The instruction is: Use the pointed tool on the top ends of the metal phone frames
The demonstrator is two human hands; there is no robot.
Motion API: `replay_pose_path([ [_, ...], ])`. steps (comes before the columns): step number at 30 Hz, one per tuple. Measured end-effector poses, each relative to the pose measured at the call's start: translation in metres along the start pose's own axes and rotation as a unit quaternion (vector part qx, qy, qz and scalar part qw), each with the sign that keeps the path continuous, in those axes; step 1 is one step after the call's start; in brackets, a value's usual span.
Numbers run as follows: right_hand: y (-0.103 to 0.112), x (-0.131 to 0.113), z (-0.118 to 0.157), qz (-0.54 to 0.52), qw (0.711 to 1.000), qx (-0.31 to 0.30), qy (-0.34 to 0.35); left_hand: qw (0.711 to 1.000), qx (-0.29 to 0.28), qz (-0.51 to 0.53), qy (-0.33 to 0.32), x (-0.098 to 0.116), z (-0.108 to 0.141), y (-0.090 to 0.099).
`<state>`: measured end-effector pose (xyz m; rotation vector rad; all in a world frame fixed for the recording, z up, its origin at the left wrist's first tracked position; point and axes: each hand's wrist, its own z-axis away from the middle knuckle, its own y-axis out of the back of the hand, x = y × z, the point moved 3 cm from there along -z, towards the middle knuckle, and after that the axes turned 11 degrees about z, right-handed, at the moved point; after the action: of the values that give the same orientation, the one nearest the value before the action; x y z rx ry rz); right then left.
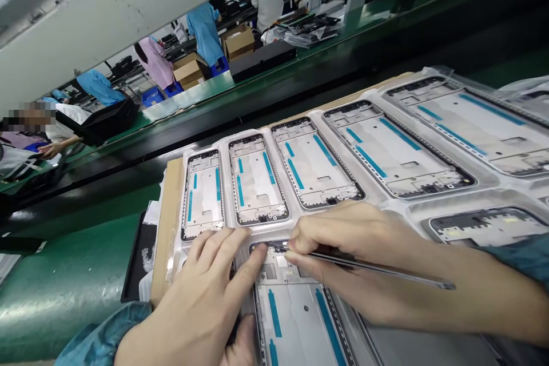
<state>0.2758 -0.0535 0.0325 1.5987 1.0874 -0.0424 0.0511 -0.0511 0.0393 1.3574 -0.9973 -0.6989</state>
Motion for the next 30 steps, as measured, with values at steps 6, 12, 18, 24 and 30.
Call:
replay_pose_path([
  [6, -0.003, -0.004, 0.001, 0.03, 0.999, -0.015, 0.039, 1.0, -0.012, -0.003, 0.012, 0.004, -0.004, 0.0],
  [12, -0.004, -0.008, 0.003, 0.09, 0.994, 0.011, 0.069, 0.997, -0.004, -0.076, -0.022, 0.014, -0.01, -0.002],
  [18, -0.001, -0.007, 0.0, 0.071, 0.996, 0.041, 0.029, 0.997, 0.006, -0.07, -0.019, 0.004, -0.01, -0.011],
  [24, 0.007, 0.012, -0.01, -0.04, 0.984, 0.15, -0.091, 0.997, -0.044, -0.054, 0.033, -0.013, -0.013, -0.02],
  [30, -0.011, 0.036, -0.008, 0.012, 0.98, 0.174, -0.093, 0.994, 0.007, -0.047, 0.096, -0.001, -0.02, -0.02],
])
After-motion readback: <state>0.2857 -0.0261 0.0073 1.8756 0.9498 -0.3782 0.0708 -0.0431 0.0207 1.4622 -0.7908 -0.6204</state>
